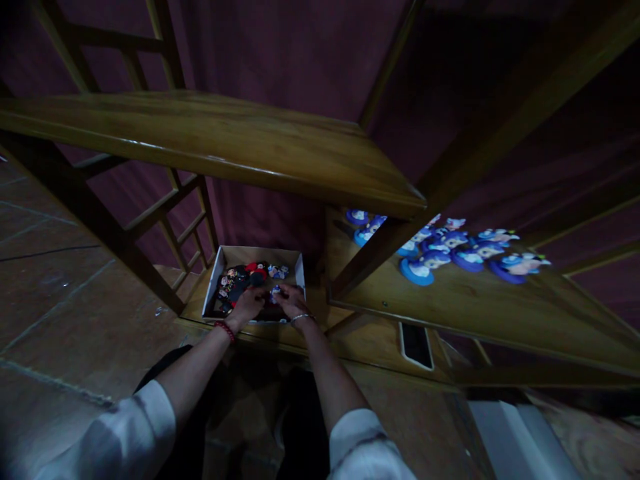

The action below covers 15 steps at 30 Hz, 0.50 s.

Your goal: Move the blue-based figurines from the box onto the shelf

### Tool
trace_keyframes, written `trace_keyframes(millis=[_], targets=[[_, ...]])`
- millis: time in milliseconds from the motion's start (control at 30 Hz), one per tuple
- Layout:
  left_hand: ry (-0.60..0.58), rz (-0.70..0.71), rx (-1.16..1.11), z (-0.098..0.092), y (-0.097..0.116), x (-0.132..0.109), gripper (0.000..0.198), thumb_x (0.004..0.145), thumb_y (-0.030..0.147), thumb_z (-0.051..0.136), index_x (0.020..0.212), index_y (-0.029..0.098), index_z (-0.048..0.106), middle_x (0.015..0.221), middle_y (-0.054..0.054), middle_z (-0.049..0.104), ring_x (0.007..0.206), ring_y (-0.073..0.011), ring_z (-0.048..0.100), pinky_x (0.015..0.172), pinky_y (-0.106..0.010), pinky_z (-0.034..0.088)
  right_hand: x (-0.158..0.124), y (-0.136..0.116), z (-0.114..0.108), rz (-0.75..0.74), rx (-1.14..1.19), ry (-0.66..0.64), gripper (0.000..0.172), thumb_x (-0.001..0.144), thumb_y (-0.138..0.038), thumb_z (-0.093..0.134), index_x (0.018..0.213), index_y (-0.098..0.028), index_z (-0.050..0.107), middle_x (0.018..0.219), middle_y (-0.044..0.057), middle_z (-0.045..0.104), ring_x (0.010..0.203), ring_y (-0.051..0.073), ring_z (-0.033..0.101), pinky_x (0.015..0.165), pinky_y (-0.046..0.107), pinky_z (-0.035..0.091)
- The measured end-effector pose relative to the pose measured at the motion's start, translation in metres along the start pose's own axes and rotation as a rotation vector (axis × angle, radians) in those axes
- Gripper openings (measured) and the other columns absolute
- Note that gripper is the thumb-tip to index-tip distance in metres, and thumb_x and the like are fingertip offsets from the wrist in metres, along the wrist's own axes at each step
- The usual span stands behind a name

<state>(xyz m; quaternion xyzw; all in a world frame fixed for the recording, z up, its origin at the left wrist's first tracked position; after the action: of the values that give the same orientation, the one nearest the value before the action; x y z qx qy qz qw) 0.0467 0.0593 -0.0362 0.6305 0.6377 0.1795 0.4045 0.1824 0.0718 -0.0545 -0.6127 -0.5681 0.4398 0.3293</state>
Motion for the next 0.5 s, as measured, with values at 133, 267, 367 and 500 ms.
trace_keyframes(millis=[133, 267, 367, 500], targets=[[0.018, -0.054, 0.012, -0.0015, -0.0057, 0.0001, 0.028, 0.072, 0.01, 0.041, 0.089, 0.016, 0.063, 0.085, -0.005, 0.065, 0.078, -0.0137, 0.059, 0.067, -0.019, 0.043, 0.0, 0.008, 0.0007, 0.108, 0.071, 0.035, 0.034, 0.064, -0.024, 0.058, 0.097, -0.017, 0.06, 0.088, 0.004, 0.064, 0.072, 0.014, 0.06, 0.061, 0.027, 0.05], [0.036, -0.091, -0.01, -0.0015, -0.009, 0.0002, 0.025, 0.074, 0.013, 0.044, 0.09, 0.017, 0.063, 0.086, -0.006, 0.065, 0.08, -0.0144, 0.059, 0.069, -0.02, 0.043, -0.0005, 0.0092, 0.0005, 0.15, 0.117, 0.045, 0.036, 0.063, -0.022, 0.058, 0.098, -0.017, 0.06, 0.087, 0.004, 0.065, 0.072, 0.015, 0.06, 0.056, 0.024, 0.049], [0.039, -0.086, -0.01, -0.001, -0.0087, 0.0001, 0.025, 0.074, 0.014, 0.044, 0.089, 0.017, 0.063, 0.086, -0.006, 0.065, 0.08, -0.0143, 0.059, 0.07, -0.02, 0.043, -0.0009, 0.0081, 0.0002, 0.161, 0.116, 0.052, 0.035, 0.062, -0.022, 0.058, 0.096, -0.017, 0.06, 0.084, 0.003, 0.065, 0.071, 0.015, 0.06, 0.055, 0.025, 0.049], [0.037, -0.076, 0.016, -0.0002, -0.0084, 0.0001, 0.025, 0.074, 0.015, 0.044, 0.09, 0.018, 0.063, 0.085, -0.005, 0.065, 0.079, -0.014, 0.059, 0.069, -0.02, 0.043, -0.0019, 0.0043, -0.0007, 0.152, 0.063, 0.079, 0.033, 0.062, -0.019, 0.057, 0.094, -0.017, 0.06, 0.085, 0.003, 0.063, 0.072, 0.014, 0.059, 0.057, 0.023, 0.049]])
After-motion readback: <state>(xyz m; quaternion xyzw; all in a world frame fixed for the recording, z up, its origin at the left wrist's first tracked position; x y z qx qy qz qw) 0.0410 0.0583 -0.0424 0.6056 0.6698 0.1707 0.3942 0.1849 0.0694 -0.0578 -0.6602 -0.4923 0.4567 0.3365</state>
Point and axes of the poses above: each hand's wrist, its own x-axis towards the middle knuckle, its own z-axis out of the palm, y = z × x, the point moved 5 cm from there along x, towards the middle knuckle
